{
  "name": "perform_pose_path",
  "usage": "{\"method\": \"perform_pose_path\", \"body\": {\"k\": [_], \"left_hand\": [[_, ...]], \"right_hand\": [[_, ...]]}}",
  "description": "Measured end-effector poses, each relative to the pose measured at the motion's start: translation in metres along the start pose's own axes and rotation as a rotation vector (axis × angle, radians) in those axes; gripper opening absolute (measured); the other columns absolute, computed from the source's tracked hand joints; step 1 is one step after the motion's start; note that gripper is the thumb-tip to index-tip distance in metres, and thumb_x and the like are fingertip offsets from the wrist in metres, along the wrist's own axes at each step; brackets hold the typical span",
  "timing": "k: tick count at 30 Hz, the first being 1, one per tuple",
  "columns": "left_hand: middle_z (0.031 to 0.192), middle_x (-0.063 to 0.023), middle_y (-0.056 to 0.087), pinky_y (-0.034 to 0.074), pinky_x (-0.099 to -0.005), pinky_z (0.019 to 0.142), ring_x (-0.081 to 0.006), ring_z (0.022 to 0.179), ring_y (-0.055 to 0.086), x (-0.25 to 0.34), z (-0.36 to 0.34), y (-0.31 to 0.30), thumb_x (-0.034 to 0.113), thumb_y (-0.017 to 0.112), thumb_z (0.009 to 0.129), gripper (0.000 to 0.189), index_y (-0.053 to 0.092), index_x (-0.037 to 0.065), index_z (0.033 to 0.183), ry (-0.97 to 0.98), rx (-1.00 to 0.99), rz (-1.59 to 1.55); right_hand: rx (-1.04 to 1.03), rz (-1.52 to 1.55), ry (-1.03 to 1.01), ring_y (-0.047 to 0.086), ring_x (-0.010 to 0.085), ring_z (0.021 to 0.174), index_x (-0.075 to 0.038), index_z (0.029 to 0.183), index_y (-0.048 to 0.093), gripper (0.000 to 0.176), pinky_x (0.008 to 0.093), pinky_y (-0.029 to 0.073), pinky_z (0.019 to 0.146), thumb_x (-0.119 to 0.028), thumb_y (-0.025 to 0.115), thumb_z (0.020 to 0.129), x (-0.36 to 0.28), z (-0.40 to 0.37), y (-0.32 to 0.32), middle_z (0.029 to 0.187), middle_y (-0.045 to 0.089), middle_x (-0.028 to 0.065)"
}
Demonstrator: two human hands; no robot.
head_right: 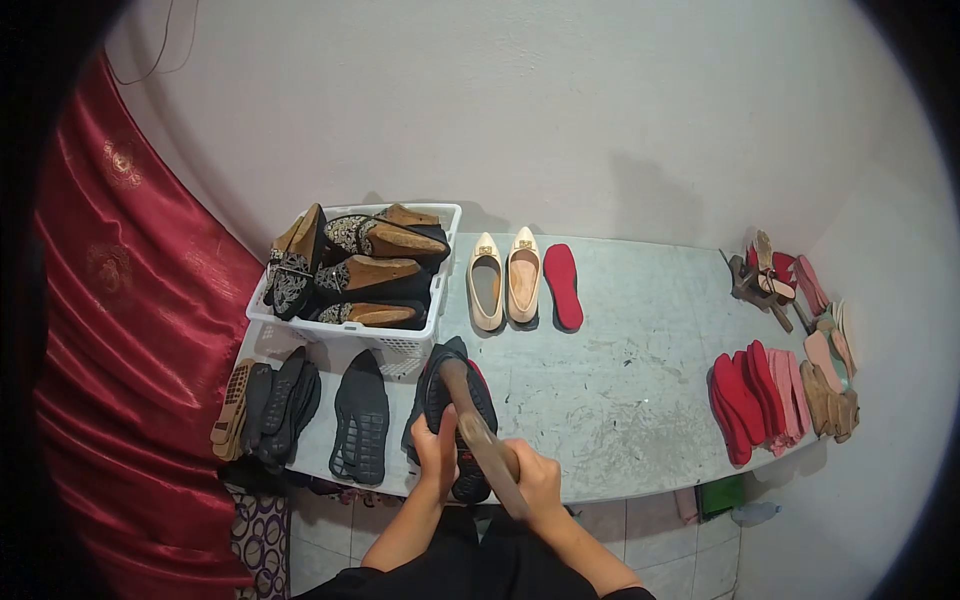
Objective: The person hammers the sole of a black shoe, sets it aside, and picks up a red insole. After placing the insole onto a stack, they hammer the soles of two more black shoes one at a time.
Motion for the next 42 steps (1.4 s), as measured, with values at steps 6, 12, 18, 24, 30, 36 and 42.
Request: {"method": "perform_pose_path", "body": {"k": [6, 12, 18, 24, 30, 36, 42], "left_hand": [[0.077, -0.0048, 0.062, 0.045, -0.0269, 0.063, -0.0102, 0.068, 0.053, 0.013, -0.003, 0.009, 0.026, 0.064, 0.082, 0.032, 0.061, -0.006, 0.087, -0.018, -0.004, -0.085], [0.074, -0.0039, 0.061, 0.043, -0.026, 0.061, -0.0095, 0.066, 0.052, 0.008, 0.001, 0.013, 0.023, 0.062, 0.083, 0.028, 0.06, -0.005, 0.084, -0.021, 0.067, -0.052], [0.07, 0.0012, 0.051, 0.039, -0.0218, 0.053, -0.0056, 0.062, 0.049, -0.006, -0.004, 0.009, 0.015, 0.053, 0.085, 0.013, 0.055, 0.003, 0.082, -0.028, -0.183, -0.222], [0.069, 0.0005, 0.055, 0.039, -0.0236, 0.057, -0.0066, 0.065, 0.047, -0.006, -0.006, 0.008, 0.015, 0.058, 0.084, 0.02, 0.056, -0.004, 0.077, -0.102, -0.057, -0.305], [0.072, 0.0009, 0.056, 0.04, -0.0233, 0.059, -0.0065, 0.067, 0.048, -0.017, -0.007, 0.005, 0.015, 0.061, 0.082, 0.019, 0.057, -0.003, 0.078, -0.08, -0.082, -0.193], [0.072, -0.0002, 0.058, 0.041, -0.0231, 0.059, -0.0067, 0.065, 0.048, 0.0, -0.007, 0.012, 0.016, 0.062, 0.083, 0.021, 0.058, -0.004, 0.08, -0.068, -0.022, -0.089], [0.077, -0.0043, 0.062, 0.044, -0.0251, 0.062, -0.0085, 0.068, 0.053, 0.015, -0.005, 0.015, 0.017, 0.063, 0.082, 0.023, 0.061, -0.006, 0.085, 0.046, 0.023, -0.087]], "right_hand": [[0.095, 0.072, -0.006, 0.06, 0.0257, 0.055, -0.004, 0.09, 0.056, 0.025, 0.0302, 0.046, 0.05, -0.013, 0.07, 0.071, -0.002, 0.001, -0.004, 0.065, 0.059, 0.0114], [0.079, 0.13, 0.031, 0.058, 0.0272, 0.054, -0.003, 0.089, 0.055, 0.018, 0.0314, 0.044, 0.049, -0.012, 0.065, 0.075, 0.001, 0.001, -0.003, 0.064, 0.056, 0.0107], [-0.023, -0.015, 0.033, 0.061, 0.0231, 0.057, -0.004, 0.088, 0.058, 0.02, 0.0293, 0.046, 0.052, -0.016, 0.067, 0.074, 0.001, -0.002, -0.001, 0.065, 0.059, 0.0101], [-0.015, 0.028, 0.085, 0.061, 0.0241, 0.056, -0.004, 0.085, 0.057, 0.022, 0.029, 0.046, 0.051, -0.016, 0.07, 0.072, -0.001, -0.012, 0.001, 0.065, 0.06, 0.0093], [0.001, -0.005, 0.026, 0.061, 0.0241, 0.056, -0.005, 0.086, 0.057, 0.026, 0.0288, 0.046, 0.051, -0.016, 0.072, 0.069, 0.0, -0.011, -0.005, 0.064, 0.059, 0.0093], [0.065, 0.008, 0.012, 0.06, 0.0248, 0.055, -0.005, 0.086, 0.056, 0.027, 0.0292, 0.045, 0.051, -0.017, 0.072, 0.068, 0.001, -0.013, -0.008, 0.064, 0.058, 0.01], [0.08, 0.057, 0.072, 0.059, 0.0256, 0.055, -0.003, 0.085, 0.057, 0.023, 0.0303, 0.045, 0.05, -0.017, 0.069, 0.071, 0.007, -0.011, -0.01, 0.065, 0.058, 0.0106]]}}
Point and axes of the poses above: each hand's wrist, its own z-axis towards the middle knuckle, its own y-axis out of the palm, x = y × z, the point moved 4 cm from there along z, towards the middle knuckle
